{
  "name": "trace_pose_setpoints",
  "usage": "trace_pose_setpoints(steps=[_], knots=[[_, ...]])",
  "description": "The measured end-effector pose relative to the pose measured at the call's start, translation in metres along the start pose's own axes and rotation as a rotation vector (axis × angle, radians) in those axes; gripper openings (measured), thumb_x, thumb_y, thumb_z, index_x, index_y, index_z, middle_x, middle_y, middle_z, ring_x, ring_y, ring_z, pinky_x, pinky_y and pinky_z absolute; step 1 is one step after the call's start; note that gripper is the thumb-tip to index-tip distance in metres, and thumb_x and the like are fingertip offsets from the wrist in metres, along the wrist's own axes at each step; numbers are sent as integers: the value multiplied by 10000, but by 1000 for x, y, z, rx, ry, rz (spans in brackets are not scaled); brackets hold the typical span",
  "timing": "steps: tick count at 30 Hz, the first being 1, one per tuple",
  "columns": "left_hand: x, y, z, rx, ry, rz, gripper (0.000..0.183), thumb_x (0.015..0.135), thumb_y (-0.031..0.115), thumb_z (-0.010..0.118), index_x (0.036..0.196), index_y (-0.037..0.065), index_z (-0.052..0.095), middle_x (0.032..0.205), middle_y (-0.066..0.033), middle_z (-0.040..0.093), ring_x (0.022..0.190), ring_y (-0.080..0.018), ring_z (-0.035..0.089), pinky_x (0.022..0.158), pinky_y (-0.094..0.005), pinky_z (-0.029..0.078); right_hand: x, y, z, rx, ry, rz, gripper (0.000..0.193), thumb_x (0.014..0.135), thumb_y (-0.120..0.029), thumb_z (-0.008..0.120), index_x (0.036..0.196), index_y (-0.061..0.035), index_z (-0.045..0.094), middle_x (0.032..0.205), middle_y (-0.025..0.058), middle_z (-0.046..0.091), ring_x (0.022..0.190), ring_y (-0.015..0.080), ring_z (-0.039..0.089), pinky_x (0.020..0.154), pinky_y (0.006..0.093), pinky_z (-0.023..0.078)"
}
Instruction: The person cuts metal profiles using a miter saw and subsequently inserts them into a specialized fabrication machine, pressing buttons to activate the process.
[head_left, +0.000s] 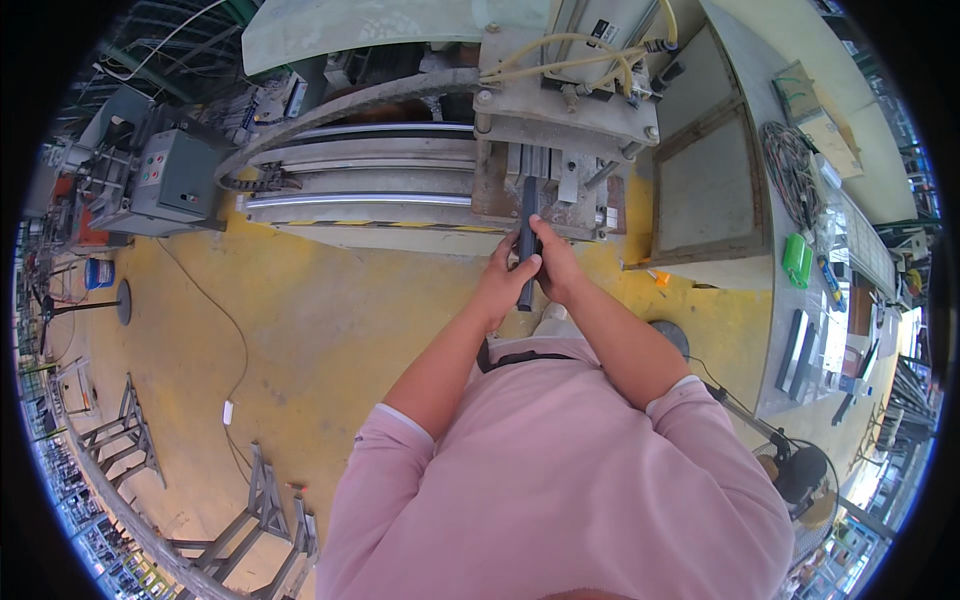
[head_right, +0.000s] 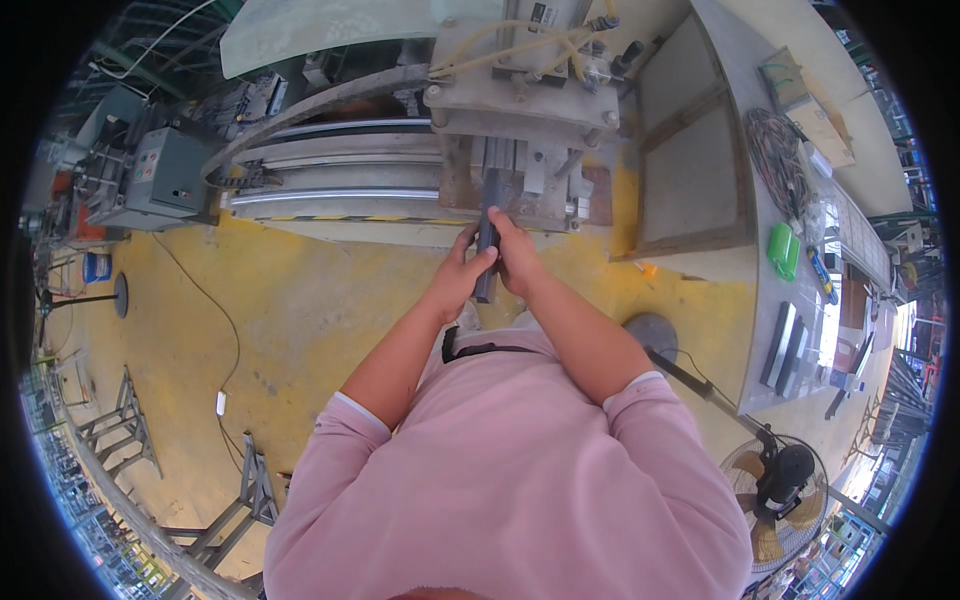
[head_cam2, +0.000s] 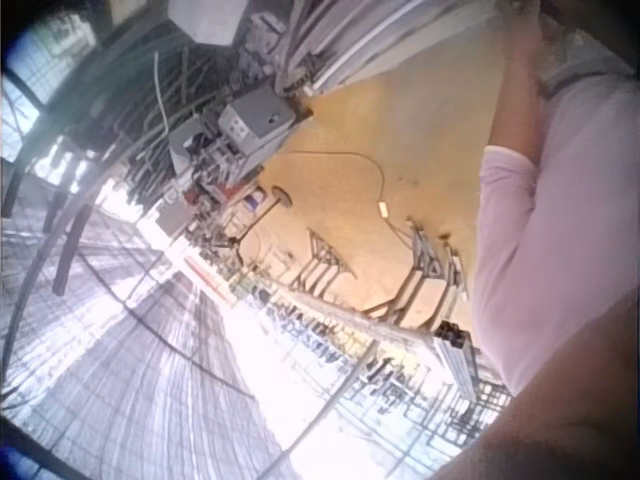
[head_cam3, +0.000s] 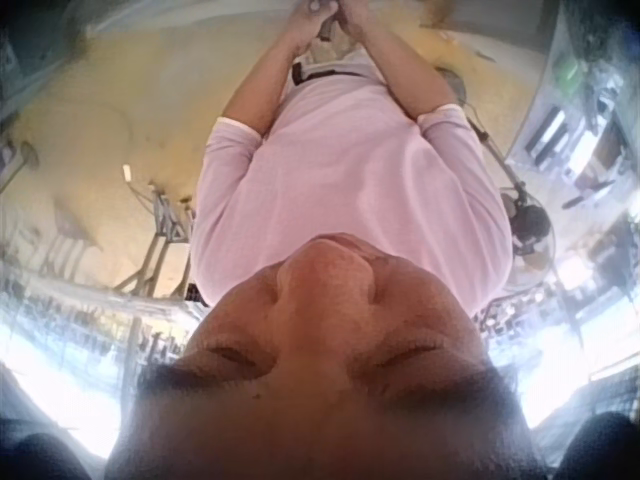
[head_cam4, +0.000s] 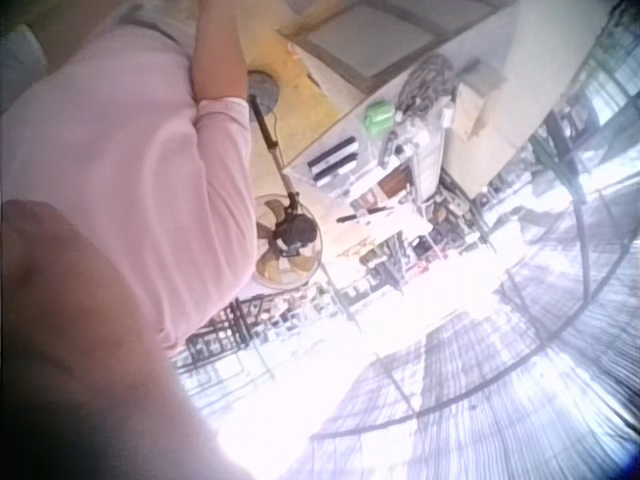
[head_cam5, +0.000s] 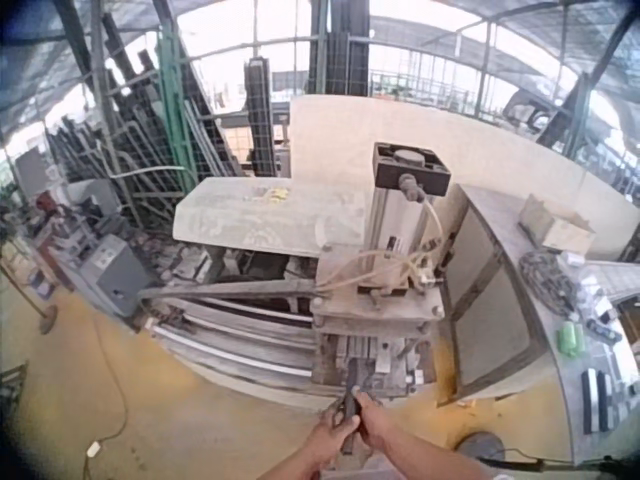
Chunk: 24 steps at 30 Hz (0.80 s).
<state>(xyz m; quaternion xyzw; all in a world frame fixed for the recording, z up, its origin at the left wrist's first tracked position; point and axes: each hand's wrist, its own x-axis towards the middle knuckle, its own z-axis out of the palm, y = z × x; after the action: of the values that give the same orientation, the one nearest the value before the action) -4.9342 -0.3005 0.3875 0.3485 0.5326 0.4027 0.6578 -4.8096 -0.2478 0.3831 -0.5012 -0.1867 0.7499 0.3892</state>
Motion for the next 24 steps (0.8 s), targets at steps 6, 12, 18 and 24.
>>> trace_pose_setpoints(steps=[6, 12, 18, 24], knots=[[15, -14, 16, 249, 152, 100, 664, 938, 352, 595, 1509, 106, 363, 1306, -186, 584, 1104, -249, 598, 924, -314, 462, 19, -1, 1, 38, 49, 25, 391, 955, -484, 578, 954, -93, 593, 777, 21, 546, 681, 154, 517, 630, 334, 446], [18, -10, 6, 329, 221, 109, 597, 942, 313, 586, 1481, 107, 431, 1222, -164, 644, 1045, -207, 623, 888, -303, 477, 28, 8, 7, 101, 70, 35, 401, 934, -508, 603, 1008, -114, 590, 851, 22, 575, 739, 155, 542, 681, 352, 470], [10, 5, -5, 255, 146, 39, 586, 951, 283, 579, 1486, 100, 424, 1252, -149, 632, 1085, -175, 599, 929, -287, 461, 29, 14, 11, 106, 87, -24, 407, 932, -506, 604, 1026, -110, 589, 875, 35, 568, 798, 181, 544, 745, 361, 465], [15, 1, 0, 165, 166, 63, 557, 971, 264, 553, 1466, 43, 427, 1317, -151, 589, 1163, -191, 564, 979, -295, 435, 31, 13, 3, 135, 39, 44, 434, 936, -528, 595, 1044, -108, 612, 933, 59, 607, 884, 212, 574, 822, 371, 468]])
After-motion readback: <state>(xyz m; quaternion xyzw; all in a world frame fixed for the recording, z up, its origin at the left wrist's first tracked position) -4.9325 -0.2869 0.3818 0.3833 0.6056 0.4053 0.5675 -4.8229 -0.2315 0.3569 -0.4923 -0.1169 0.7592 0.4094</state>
